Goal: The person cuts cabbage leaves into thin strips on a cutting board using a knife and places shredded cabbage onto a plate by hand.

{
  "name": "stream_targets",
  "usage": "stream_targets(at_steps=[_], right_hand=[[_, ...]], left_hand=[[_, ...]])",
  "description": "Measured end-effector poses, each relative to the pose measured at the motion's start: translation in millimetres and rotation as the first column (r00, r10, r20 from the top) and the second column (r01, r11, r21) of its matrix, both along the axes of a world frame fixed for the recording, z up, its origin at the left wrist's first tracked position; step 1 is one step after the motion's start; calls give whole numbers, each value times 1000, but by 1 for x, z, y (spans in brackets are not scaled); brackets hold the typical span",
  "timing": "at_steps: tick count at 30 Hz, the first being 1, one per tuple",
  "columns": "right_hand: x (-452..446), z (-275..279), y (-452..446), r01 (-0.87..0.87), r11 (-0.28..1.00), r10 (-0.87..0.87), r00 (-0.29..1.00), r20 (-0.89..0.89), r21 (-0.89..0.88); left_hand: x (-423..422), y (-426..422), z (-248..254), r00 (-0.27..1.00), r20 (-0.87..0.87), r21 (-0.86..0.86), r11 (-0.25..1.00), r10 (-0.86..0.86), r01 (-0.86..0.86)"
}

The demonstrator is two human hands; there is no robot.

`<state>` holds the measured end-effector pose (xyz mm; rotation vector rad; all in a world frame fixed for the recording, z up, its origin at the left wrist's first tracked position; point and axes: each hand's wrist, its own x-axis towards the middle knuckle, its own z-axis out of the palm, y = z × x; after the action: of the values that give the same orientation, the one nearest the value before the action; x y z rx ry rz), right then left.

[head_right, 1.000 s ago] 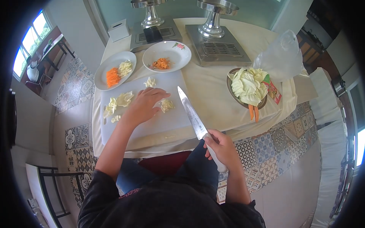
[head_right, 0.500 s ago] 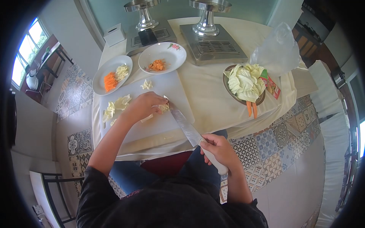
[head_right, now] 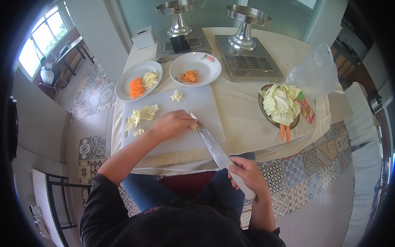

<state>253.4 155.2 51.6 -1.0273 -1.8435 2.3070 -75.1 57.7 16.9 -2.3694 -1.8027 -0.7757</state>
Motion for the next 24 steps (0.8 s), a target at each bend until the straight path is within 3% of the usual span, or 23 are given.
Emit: stream_targets(at_steps=[5,14,24], right_hand=[[2,-2,1,29,996,-34,998,-52,-89],[-12,5,1,75,992,-85,991,-100,-100],[-96,27,29,-47,999,43,982,-184,-22]], left_hand=[[5,-2,-5,999,-42,41,999,33,-31],[-5,-2,3,978,-180,161,984,105,-76],[-68,-9,31,926,-239,267,937,292,-227]])
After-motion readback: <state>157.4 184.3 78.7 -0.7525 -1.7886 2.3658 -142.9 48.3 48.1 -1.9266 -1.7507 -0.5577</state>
